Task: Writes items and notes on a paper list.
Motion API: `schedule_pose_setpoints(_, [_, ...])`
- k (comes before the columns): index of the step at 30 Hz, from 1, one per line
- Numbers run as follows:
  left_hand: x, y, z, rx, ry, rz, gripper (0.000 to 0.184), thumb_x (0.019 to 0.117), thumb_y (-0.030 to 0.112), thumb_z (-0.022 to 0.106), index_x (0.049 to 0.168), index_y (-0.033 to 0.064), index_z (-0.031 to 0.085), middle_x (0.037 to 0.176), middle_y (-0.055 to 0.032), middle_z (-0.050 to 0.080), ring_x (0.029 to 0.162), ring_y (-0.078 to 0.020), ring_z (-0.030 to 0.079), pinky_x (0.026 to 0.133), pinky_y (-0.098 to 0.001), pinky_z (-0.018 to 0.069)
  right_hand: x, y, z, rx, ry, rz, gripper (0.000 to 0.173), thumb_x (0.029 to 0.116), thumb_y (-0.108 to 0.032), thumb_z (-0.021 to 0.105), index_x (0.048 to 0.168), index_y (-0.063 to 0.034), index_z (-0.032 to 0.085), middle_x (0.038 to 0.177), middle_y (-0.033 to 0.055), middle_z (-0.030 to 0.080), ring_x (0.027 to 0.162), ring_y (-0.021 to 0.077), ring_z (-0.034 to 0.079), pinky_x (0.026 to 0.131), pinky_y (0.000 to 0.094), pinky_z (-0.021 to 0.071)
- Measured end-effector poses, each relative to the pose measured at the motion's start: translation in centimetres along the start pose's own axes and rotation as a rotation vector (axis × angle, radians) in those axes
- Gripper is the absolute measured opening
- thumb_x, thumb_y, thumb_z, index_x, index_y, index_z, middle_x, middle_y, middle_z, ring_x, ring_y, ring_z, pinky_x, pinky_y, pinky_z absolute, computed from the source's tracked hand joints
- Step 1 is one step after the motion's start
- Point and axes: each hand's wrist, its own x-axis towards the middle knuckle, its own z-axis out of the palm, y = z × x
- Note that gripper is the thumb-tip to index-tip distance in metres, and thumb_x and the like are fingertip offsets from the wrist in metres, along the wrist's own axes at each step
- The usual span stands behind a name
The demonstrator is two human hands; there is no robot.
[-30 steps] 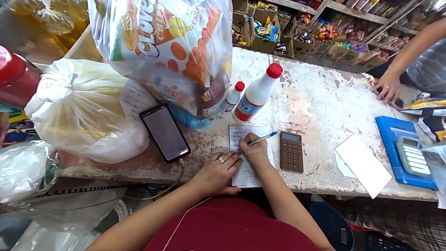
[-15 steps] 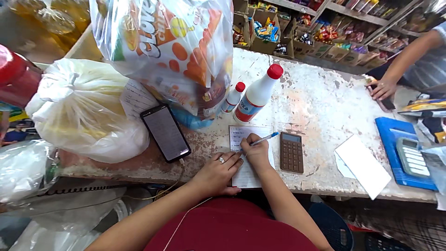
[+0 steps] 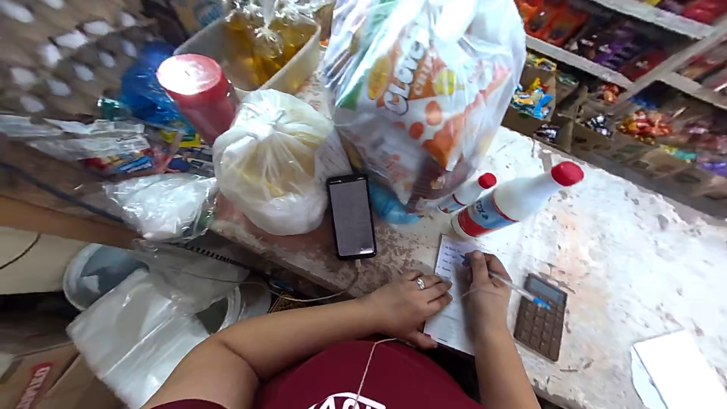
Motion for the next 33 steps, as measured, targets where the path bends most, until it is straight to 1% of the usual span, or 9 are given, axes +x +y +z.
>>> schedule_pose_setpoints(3, [0.1,0.0,0.0,-0.006,-0.008,0.004,0.086,0.0810,0.062,0.074,0.141,0.0034,0.055,0.152,-0.0173,0.051,0.142,-0.0332,0.048,0.113,-0.0517,0.0405,-0.4,-0.3,-0.4,0.021,-0.062,-0.020,0.014,0.1023,-0.014,0.056,0.100,-0.0027,0.064,0.083,-0.0050,0.064,0.067,-0.0009,0.059,0.063,0.0151,0.0511])
schedule_pose_setpoints(6, [0.1,0.0,0.1,0.002,0.008,0.010,0.082,0.0826,0.058,0.074,0.141,0.0033,0.056,0.152,-0.0172,0.052,0.142,-0.0329,0.048,0.113,-0.0504,0.0408,-1.1,-0.2,-0.7,0.086,-0.063,-0.031,0.008,0.0995,-0.011,0.058,0.098,-0.0049,0.064,0.082,-0.0064,0.065,0.070,0.0004,0.062,0.067,0.0169,0.0543])
schedule_pose_setpoints(9, [0.1,0.0,0.1,0.019,0.014,0.017,0.081,0.0830,0.058,0.074,0.140,0.0031,0.057,0.151,-0.0174,0.053,0.141,-0.0327,0.049,0.112,-0.0493,0.0416,-1.6,-0.1,-0.8,0.136,-0.052,-0.049,0.003,0.0964,-0.007,0.061,0.096,-0.0066,0.065,0.081,-0.0066,0.066,0.072,0.0021,0.064,0.070,0.0188,0.0562])
schedule_pose_setpoints(12, [0.0,0.0,0.1,0.020,0.022,0.020,0.081,0.0833,0.059,0.073,0.140,0.0028,0.057,0.151,-0.0176,0.053,0.140,-0.0328,0.050,0.112,-0.0493,0.0417,-1.9,-0.1,-0.7,0.158,-0.035,-0.043,0.003,0.0960,-0.005,0.062,0.094,-0.0066,0.064,0.078,-0.0063,0.066,0.070,0.0031,0.064,0.068,0.0197,0.0566])
schedule_pose_setpoints(17, [0.1,0.1,0.1,0.024,0.002,0.018,0.080,0.0860,0.059,0.070,0.141,0.0019,0.056,0.152,-0.0180,0.051,0.142,-0.0330,0.048,0.113,-0.0496,0.0402,-1.6,-0.7,-0.4,0.136,-0.005,-0.016,0.018,0.1042,-0.011,0.050,0.088,-0.0107,0.058,0.071,-0.0084,0.064,0.060,0.0015,0.062,0.059,0.0171,0.0545])
schedule_pose_setpoints(20, [0.0,0.1,0.1,0.024,0.001,0.016,0.080,0.0867,0.058,0.069,0.142,0.0018,0.056,0.153,-0.0182,0.051,0.142,-0.0331,0.048,0.114,-0.0495,0.0402,-1.5,-0.8,-0.2,0.128,-0.028,-0.019,0.023,0.1063,-0.012,0.046,0.086,-0.0113,0.056,0.066,-0.0087,0.062,0.055,0.0008,0.059,0.054,0.0160,0.0517])
schedule_pose_setpoints(24, [0.2,0.1,0.0,0.008,-0.009,0.012,0.080,0.0860,0.056,0.071,0.141,0.0011,0.055,0.153,-0.0186,0.051,0.142,-0.0336,0.047,0.114,-0.0494,0.0397,-1.7,-0.9,0.2,0.129,-0.034,0.038,0.028,0.1069,-0.014,0.048,0.079,-0.0125,0.054,0.062,-0.0079,0.059,0.050,0.0005,0.054,0.049,0.0155,0.0467])
schedule_pose_setpoints(29, [0.1,0.1,0.1,0.022,0.016,0.027,0.079,0.0844,0.058,0.072,0.138,0.0008,0.058,0.149,-0.0187,0.055,0.138,-0.0339,0.052,0.110,-0.0490,0.0434,-1.6,-0.5,0.5,0.141,-0.042,0.033,0.031,0.1062,-0.014,0.049,0.076,-0.0140,0.054,0.060,-0.0087,0.059,0.048,0.0001,0.054,0.047,0.0154,0.0465])
schedule_pose_setpoints(33, [0.1,0.1,0.0,0.032,0.028,0.034,0.078,0.0842,0.059,0.071,0.136,0.0011,0.060,0.146,-0.0182,0.057,0.136,-0.0339,0.054,0.108,-0.0488,0.0453,-1.6,-0.3,0.5,0.124,-0.051,0.012,0.030,0.1063,-0.014,0.050,0.077,-0.0143,0.054,0.060,-0.0095,0.058,0.049,-0.0007,0.053,0.047,0.0149,0.0458])
